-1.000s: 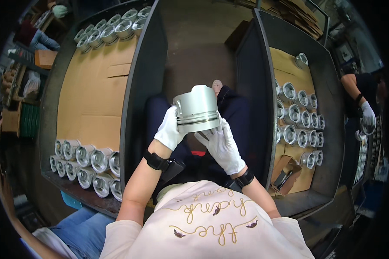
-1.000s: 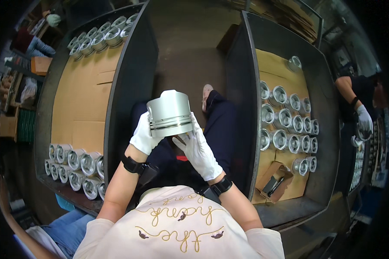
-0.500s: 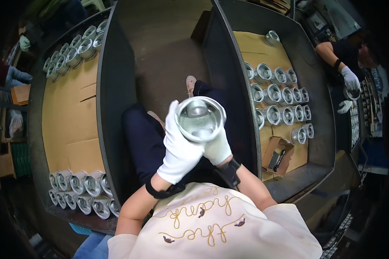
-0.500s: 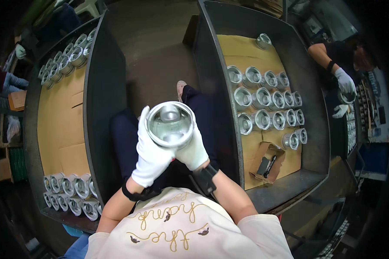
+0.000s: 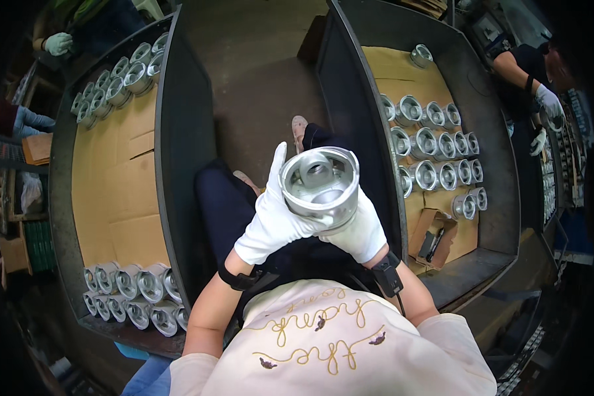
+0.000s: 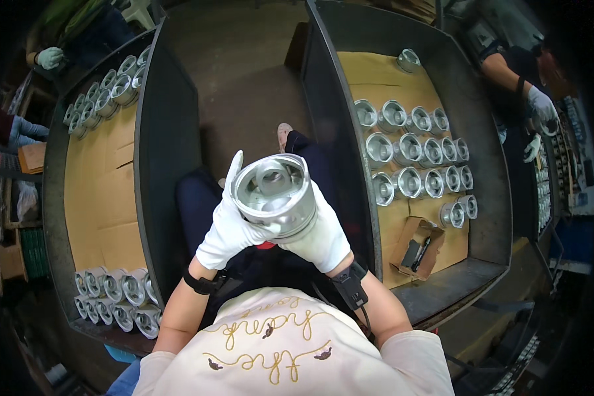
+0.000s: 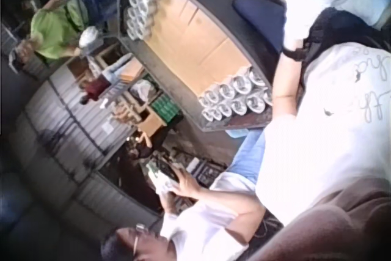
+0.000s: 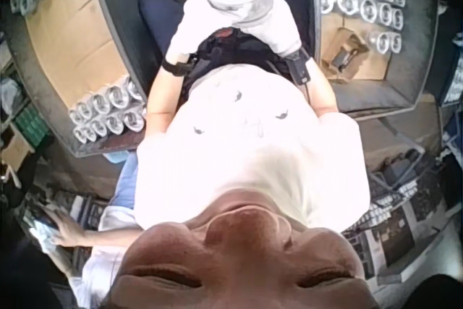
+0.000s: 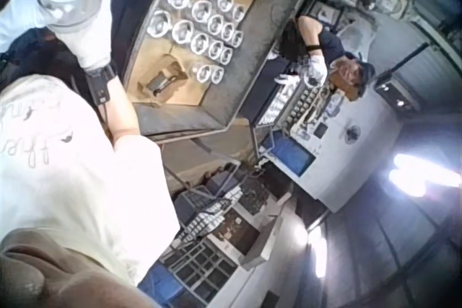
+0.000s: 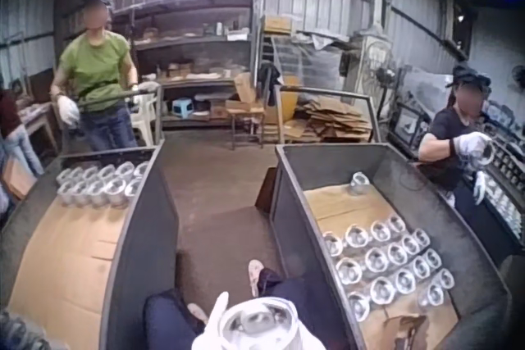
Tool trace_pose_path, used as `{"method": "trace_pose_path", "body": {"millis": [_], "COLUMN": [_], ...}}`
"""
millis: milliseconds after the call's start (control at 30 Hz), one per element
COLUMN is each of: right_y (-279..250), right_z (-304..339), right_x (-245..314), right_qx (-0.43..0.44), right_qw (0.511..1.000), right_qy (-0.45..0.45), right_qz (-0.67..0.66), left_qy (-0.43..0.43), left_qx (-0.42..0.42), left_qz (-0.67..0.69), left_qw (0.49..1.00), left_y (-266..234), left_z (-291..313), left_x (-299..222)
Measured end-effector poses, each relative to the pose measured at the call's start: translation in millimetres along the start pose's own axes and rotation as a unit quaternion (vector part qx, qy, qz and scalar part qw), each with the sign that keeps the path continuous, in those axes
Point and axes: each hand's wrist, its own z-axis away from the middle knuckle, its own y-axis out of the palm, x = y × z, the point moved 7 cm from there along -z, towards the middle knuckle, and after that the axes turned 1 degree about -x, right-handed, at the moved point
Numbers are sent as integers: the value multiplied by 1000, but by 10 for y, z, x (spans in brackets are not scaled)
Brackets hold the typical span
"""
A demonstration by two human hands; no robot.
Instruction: Inspecting, marking, and organizing metal pistons in a bin.
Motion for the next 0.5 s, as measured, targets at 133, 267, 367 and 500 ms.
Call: {"method": "trace_pose_path", "body": {"millis": [133, 267, 367, 500], "right_y": [168, 334, 334, 75], "right_z": [42, 92, 110, 130], "right_x": [-260, -205, -213, -463], "right_qx": [18, 4, 33, -39], "right_qw": [837, 706, 684, 924], "right_qy": [219, 318, 316, 234], "right_qz": [-501, -633, -657, -299], "left_qy": [-94, -167, -185, -10], "left_qx": [10, 8, 6, -39], "left_qz": [101, 209, 207, -82], "left_qw": [990, 964, 961, 996], "left_y": [-18, -34, -42, -38], "left_z": [-55, -57, -56, 21], "left_x": [149, 258, 225, -246]}}
